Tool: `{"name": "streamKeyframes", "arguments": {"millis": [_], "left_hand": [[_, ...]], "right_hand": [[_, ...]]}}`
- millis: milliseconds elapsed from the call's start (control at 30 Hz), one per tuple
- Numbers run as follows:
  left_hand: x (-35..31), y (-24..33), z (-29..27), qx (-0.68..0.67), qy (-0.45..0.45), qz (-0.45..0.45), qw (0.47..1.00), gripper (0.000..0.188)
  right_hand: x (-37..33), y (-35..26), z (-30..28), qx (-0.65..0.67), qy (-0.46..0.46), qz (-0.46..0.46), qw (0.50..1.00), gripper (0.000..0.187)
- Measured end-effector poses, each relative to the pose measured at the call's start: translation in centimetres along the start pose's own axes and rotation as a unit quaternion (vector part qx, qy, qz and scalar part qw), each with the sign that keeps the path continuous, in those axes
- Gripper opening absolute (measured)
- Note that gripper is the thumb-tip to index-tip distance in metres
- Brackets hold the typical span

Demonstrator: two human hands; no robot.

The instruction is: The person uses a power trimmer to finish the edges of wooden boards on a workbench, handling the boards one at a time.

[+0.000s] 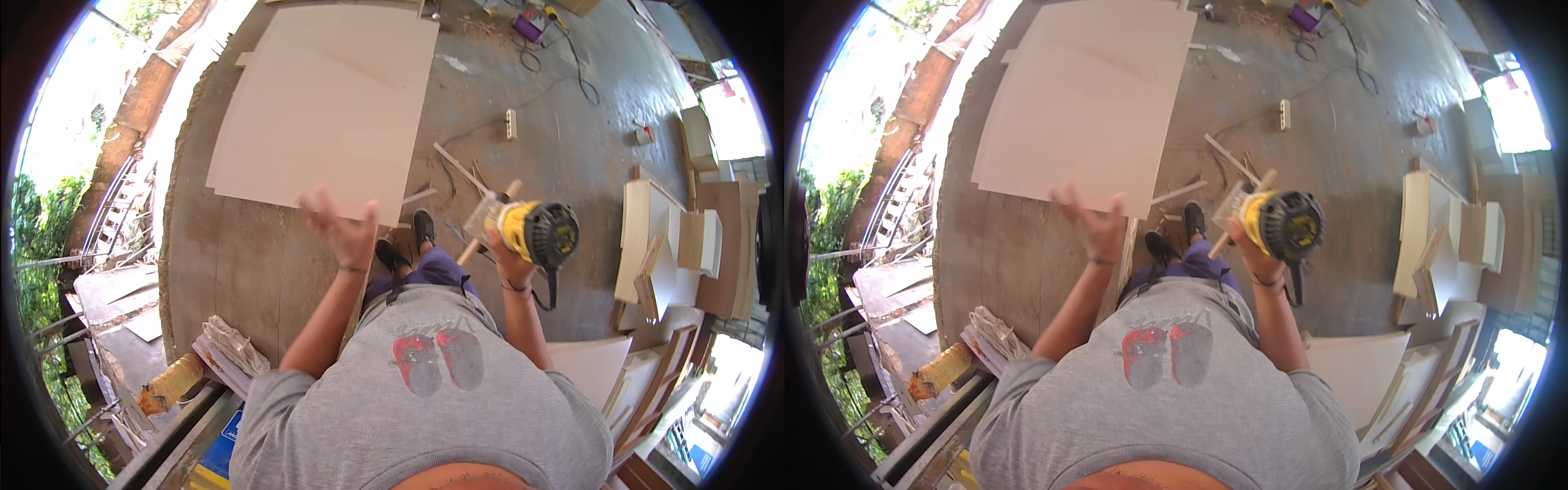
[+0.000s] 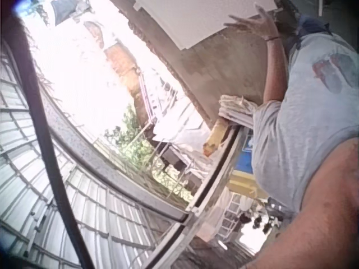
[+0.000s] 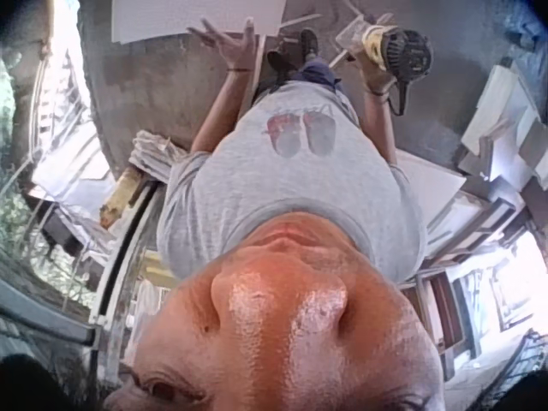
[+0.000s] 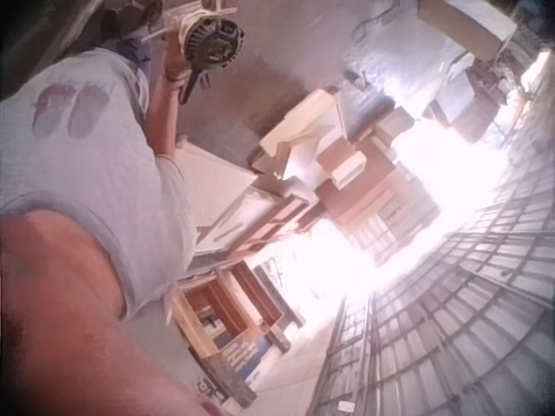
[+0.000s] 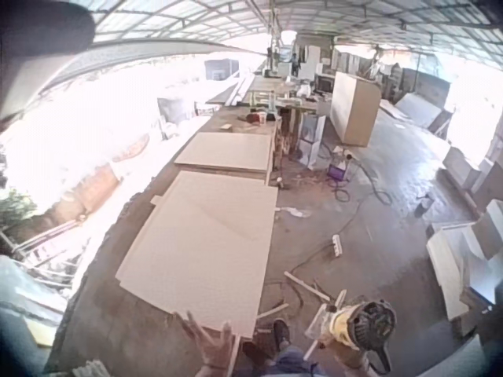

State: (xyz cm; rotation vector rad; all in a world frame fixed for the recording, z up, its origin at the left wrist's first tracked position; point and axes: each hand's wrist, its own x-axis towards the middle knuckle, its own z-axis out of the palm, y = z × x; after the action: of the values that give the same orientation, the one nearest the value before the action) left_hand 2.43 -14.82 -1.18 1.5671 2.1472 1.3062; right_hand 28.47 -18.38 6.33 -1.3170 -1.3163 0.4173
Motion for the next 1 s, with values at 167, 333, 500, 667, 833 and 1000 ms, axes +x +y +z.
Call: {"name": "streamKeyframes", "arguments": {"millis": [167, 333, 500, 667, 833, 1000], "left_hand": [[2.0, -2.3, -2.1, -0.461, -0.057, -0.481, 0.743, 0.051], [4.1, -3.5, -1.2, -0.492, -0.035, -0.552, 0.672, 0.031], [3.9, -4.9, -1.1, -0.455, 0.012, -0.550, 0.700, 0.026], [4.1, -4.9, -3.9, -0.373, 0.003, -0.523, 0.767, 0.024], [3.8, -5.4, -4.4, -0.349, -0.022, -0.487, 0.800, 0.022], [2.3, -4.5, -2.7, -0.334, -0.103, -0.507, 0.788, 0.017]], "right_hand": [[1.6, 2.1, -2.7, 0.028, 0.089, 0.012, 0.996, 0.064], [3.4, 4.0, -3.2, -0.007, 0.082, 0.037, 0.996, 0.061], [4.1, 4.5, -3.0, 0.017, 0.120, 0.024, 0.992, 0.057], [3.6, 6.1, -4.6, 0.002, 0.122, 0.078, 0.989, 0.059], [3.7, 6.7, -4.8, 0.014, 0.152, 0.072, 0.986, 0.058], [4.0, 7.3, -4.7, -0.011, 0.153, 0.084, 0.985, 0.056]]}}
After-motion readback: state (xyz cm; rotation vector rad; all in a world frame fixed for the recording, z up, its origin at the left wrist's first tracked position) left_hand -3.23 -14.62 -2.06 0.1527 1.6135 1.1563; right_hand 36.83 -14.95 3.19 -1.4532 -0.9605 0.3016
